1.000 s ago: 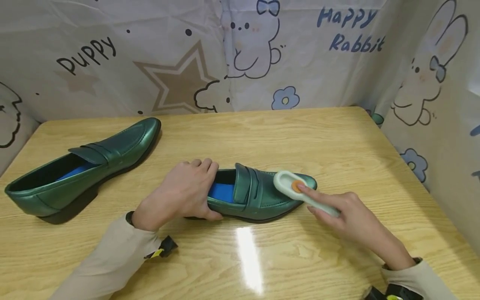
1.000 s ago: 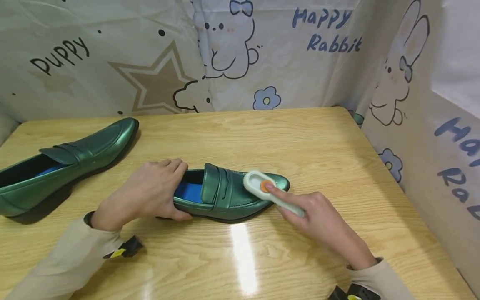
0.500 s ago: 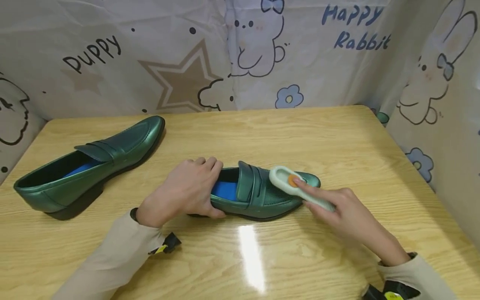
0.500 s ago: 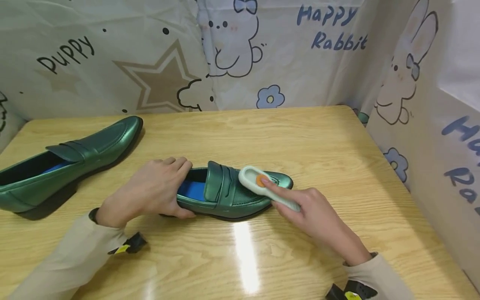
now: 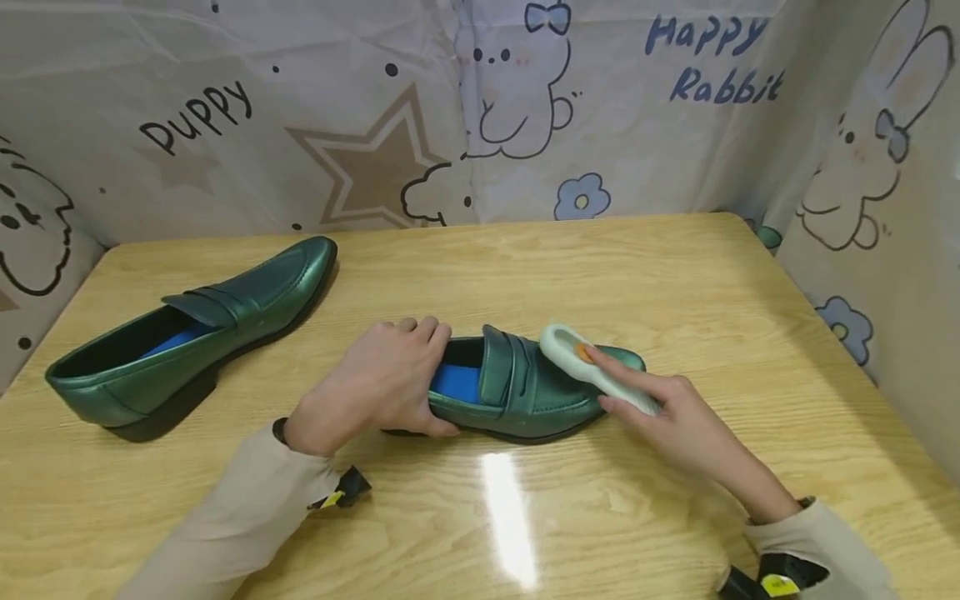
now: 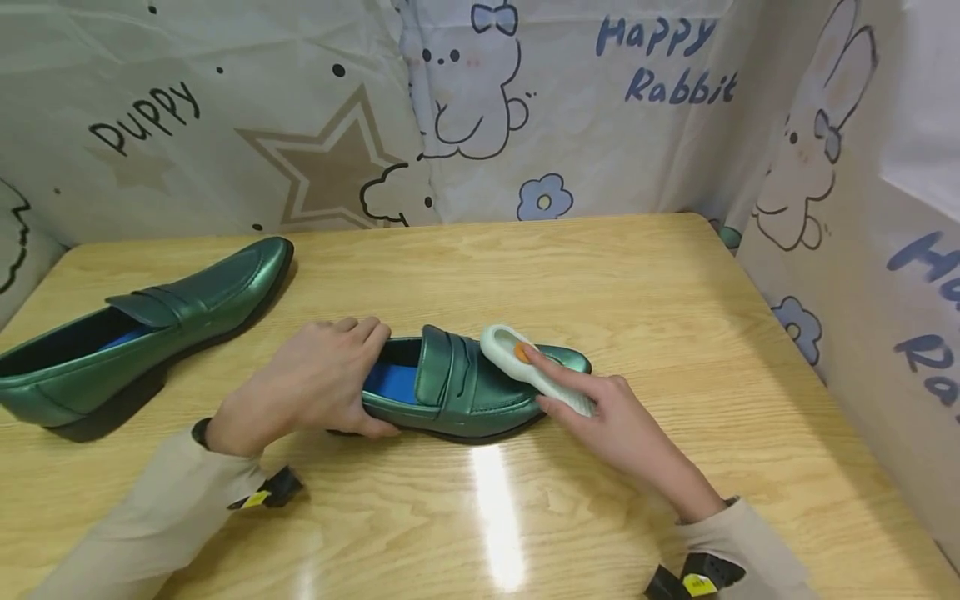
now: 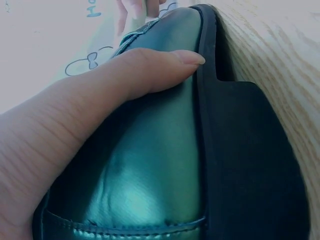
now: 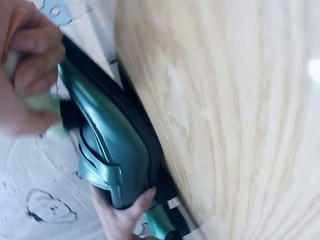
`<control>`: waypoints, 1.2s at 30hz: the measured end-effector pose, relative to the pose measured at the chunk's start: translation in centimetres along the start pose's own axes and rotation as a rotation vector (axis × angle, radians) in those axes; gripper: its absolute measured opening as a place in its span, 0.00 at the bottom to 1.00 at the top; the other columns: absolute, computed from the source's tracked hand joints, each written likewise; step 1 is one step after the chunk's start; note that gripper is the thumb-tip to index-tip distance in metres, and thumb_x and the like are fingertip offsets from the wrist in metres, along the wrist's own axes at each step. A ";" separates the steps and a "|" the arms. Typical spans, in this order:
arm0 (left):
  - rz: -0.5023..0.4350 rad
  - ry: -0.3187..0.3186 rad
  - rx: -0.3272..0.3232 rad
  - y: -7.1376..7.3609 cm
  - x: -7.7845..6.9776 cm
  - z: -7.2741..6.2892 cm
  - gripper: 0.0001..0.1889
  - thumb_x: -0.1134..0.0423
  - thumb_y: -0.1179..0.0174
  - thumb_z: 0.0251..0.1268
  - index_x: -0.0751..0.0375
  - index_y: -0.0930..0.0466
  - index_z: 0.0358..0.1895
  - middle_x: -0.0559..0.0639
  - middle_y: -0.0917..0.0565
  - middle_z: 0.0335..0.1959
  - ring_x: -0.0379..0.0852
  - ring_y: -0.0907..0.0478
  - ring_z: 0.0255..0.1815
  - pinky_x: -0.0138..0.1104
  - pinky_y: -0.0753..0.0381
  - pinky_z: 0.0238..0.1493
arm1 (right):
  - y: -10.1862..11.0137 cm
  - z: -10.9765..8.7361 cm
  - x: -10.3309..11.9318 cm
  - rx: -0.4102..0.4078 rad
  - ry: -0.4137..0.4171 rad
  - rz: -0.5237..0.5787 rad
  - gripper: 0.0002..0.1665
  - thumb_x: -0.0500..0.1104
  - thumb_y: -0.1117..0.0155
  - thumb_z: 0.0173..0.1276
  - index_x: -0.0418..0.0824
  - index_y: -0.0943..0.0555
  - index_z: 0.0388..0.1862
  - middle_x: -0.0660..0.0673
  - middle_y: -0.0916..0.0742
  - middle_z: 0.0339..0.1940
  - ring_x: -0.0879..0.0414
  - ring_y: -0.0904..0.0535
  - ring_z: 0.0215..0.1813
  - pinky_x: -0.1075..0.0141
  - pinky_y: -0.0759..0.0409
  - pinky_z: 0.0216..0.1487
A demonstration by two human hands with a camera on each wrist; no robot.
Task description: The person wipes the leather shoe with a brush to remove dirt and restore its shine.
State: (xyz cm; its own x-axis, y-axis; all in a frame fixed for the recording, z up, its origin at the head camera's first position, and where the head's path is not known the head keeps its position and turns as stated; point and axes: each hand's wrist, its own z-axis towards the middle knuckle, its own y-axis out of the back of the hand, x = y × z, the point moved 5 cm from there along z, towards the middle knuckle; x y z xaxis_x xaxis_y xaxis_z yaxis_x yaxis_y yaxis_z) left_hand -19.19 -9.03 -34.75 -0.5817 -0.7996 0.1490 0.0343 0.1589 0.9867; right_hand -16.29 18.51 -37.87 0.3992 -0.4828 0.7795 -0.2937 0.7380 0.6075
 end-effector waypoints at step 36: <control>-0.030 0.016 0.033 -0.2 0.2 -0.2 0.54 0.22 0.36 0.31 0.65 0.31 0.55 0.55 0.24 0.44 0.52 0.24 0.41 0.42 0.20 0.41 | -2.5 0.2 2.1 0.134 0.370 -0.002 0.31 0.32 0.35 0.63 0.45 0.25 0.66 0.61 0.23 0.21 0.75 0.43 0.20 0.78 0.34 0.22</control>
State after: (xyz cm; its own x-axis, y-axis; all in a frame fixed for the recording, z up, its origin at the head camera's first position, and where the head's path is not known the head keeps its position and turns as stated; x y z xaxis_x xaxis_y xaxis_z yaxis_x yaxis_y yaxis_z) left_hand -19.12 -9.31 -34.95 -0.5686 -0.8137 0.1203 -0.0097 0.1529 0.9882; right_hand -14.88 15.59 -37.77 0.6792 -0.2634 0.6851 -0.3935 0.6572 0.6428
